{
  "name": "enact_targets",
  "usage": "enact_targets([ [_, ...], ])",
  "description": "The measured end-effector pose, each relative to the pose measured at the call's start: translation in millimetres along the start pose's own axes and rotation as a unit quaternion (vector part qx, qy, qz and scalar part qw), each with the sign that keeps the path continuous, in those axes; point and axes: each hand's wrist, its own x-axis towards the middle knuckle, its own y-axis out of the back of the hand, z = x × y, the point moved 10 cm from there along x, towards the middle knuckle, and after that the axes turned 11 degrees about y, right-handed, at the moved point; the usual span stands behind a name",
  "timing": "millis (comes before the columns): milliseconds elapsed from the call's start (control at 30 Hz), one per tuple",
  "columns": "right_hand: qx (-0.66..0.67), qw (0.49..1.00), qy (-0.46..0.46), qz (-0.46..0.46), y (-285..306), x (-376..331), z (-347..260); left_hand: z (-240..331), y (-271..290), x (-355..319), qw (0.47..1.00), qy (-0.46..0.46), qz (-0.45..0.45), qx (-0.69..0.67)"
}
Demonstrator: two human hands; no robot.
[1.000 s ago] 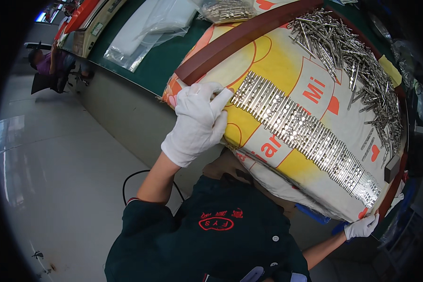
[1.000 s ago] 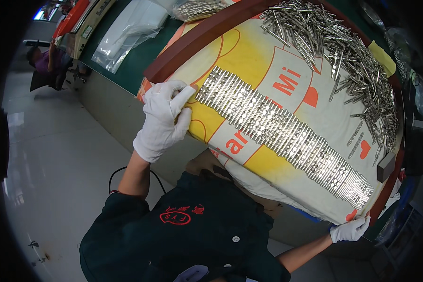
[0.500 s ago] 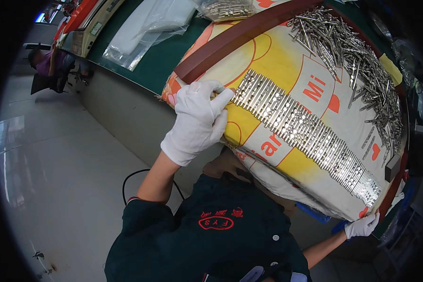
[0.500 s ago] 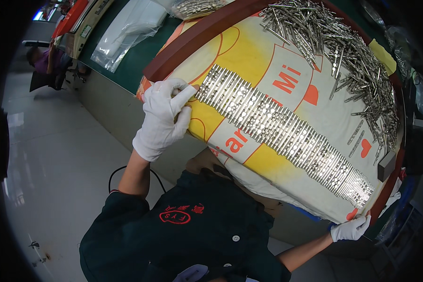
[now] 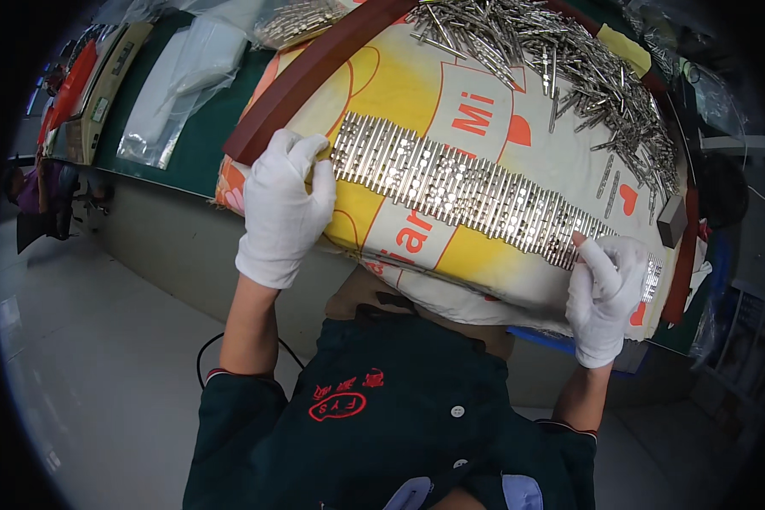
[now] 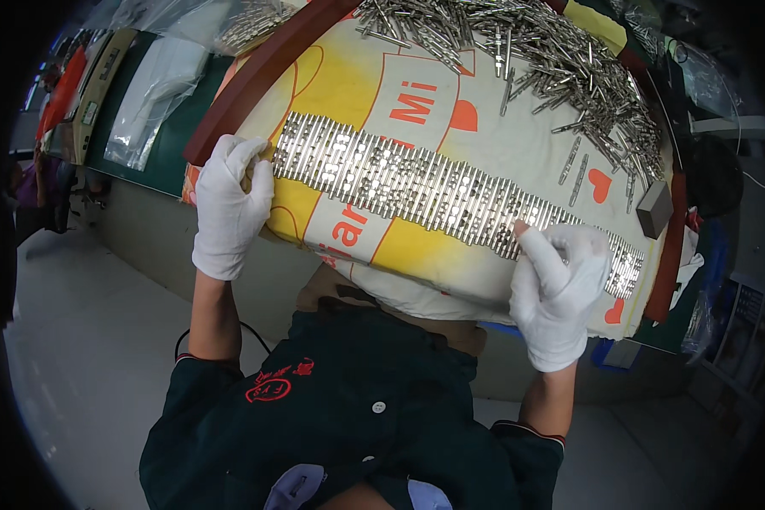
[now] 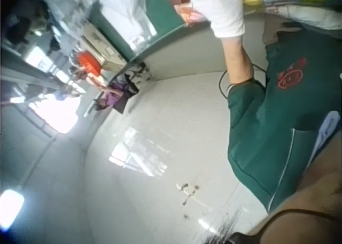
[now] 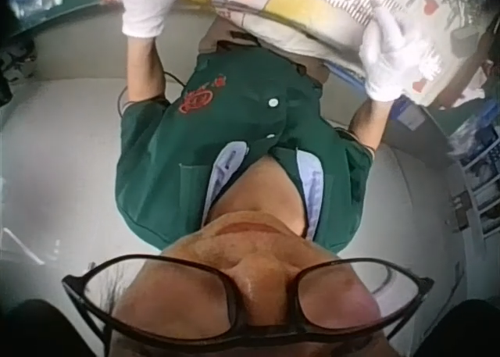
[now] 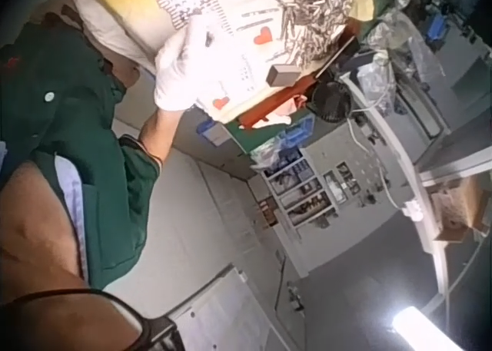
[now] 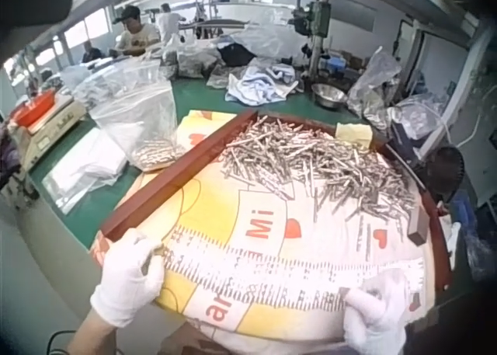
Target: Sorting, inspecting with an inspection block, and packaging small metal pins into plastic bags at a workbench.
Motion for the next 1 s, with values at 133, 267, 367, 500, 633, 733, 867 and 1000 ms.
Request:
enact_targets([
  [133,-0.004,0.992,0.090,-0.084,-37.6,25.1,-19.3,3.7,-5.4,3.6,1.000,-0.021,0.000,0.004],
  [267,0.001,0.987,0.116,-0.107,-51.7,31.5,-22.8,1.4,-7.9,2.8,1.000,-0.020,-0.010,-0.001],
  [367,-0.018,0.984,0.128,-0.125,-56.0,31.4,-22.2,0.1,-9.0,2.9,1.000,-0.018,-0.015,-0.004],
  [500,0.000,0.980,0.150,-0.132,-59.1,37.9,-26.0,-2.7,-9.7,4.4,1.000,-0.007,-0.018,-0.021],
  [633,-0.009,0.971,0.173,-0.162,-62.4,45.4,-30.0,-3.2,-11.2,5.5,1.000,-0.001,-0.016,-0.025],
  [733,-0.004,0.970,0.180,-0.164,-62.3,46.9,-29.6,-2.8,-11.7,5.6,0.999,0.001,-0.022,-0.028],
  [867,0.004,0.968,0.191,-0.165,-61.0,45.9,-31.5,-1.4,-9.7,5.9,0.999,0.000,-0.021,-0.027],
  [1000,0.027,0.967,0.173,-0.183,-67.5,44.7,-27.7,-2.9,-10.2,6.2,0.999,0.005,-0.024,-0.028],
])
